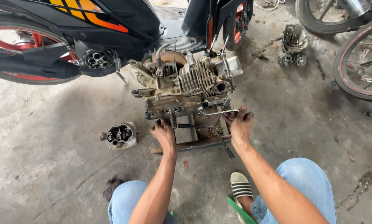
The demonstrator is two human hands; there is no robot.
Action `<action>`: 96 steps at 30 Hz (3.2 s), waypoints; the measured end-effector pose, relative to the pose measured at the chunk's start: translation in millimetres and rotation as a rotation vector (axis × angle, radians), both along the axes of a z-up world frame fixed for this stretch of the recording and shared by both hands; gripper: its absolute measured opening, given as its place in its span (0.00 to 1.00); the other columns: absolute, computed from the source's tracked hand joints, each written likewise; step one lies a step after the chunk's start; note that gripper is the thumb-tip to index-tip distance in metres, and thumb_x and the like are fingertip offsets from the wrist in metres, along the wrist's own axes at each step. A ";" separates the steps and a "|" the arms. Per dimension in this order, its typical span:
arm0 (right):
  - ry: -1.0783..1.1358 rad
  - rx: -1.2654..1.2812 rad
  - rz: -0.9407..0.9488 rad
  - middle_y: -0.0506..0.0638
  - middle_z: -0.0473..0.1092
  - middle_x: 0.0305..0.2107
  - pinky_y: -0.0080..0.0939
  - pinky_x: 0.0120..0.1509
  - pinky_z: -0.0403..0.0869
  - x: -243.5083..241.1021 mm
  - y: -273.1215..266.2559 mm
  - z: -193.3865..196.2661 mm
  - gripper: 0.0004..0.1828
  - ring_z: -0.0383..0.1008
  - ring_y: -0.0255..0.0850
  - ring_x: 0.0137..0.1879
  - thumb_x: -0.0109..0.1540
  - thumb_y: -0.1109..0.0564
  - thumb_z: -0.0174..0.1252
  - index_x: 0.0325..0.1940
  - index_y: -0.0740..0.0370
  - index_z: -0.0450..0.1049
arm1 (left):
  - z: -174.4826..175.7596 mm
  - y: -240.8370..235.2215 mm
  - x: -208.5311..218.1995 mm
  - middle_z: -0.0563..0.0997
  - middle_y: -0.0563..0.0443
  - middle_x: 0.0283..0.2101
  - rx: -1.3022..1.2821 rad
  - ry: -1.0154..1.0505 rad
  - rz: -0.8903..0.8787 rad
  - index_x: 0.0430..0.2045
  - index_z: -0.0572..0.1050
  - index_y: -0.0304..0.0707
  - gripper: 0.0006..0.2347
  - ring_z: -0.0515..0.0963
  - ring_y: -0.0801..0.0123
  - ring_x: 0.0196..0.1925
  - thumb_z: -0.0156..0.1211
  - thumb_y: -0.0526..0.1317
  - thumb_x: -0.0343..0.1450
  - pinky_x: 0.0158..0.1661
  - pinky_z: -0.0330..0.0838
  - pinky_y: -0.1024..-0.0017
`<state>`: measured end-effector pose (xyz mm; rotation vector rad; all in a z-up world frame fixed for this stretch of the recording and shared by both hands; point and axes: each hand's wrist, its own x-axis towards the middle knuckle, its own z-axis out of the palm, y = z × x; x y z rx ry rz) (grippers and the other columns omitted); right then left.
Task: Repairing a motorcycle engine by loosening bolts with a wrench and adjusting components
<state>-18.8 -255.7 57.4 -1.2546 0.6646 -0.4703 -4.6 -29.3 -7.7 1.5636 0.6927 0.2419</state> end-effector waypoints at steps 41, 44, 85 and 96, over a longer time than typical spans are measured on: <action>-0.193 -0.873 0.194 0.57 0.77 0.25 0.46 0.34 0.79 -51.6 45.4 48.5 0.11 0.82 0.50 0.34 0.71 0.49 0.52 0.44 0.60 0.67 | 29.8 10.9 0.5 0.62 0.19 0.64 -0.105 0.172 -0.058 0.60 0.67 0.24 0.24 0.58 0.22 0.68 0.39 0.49 0.79 0.62 0.56 0.30; -0.227 -0.216 0.361 0.66 0.74 0.27 0.52 0.44 0.85 -56.2 45.2 44.6 0.10 0.82 0.57 0.39 0.73 0.57 0.44 0.46 0.70 0.62 | 17.6 20.9 -2.9 0.75 0.21 0.56 0.044 0.159 -0.067 0.51 0.77 0.24 0.19 0.69 0.25 0.62 0.49 0.45 0.77 0.58 0.61 0.32; 0.052 0.540 0.132 0.68 0.72 0.28 0.62 0.52 0.83 -3.4 98.9 -72.7 0.17 0.80 0.69 0.42 0.72 0.52 0.48 0.47 0.73 0.59 | 33.1 22.9 -3.4 0.85 0.34 0.35 -0.230 0.138 0.206 0.40 0.84 0.35 0.12 0.85 0.43 0.43 0.70 0.40 0.67 0.47 0.71 0.54; 0.009 0.395 0.187 0.69 0.72 0.30 0.60 0.52 0.83 -11.0 113.3 17.9 0.15 0.80 0.67 0.43 0.72 0.53 0.48 0.50 0.70 0.60 | 7.3 27.1 3.0 0.85 0.33 0.31 -0.333 0.084 0.258 0.37 0.84 0.33 0.12 0.86 0.50 0.36 0.75 0.38 0.63 0.37 0.78 0.61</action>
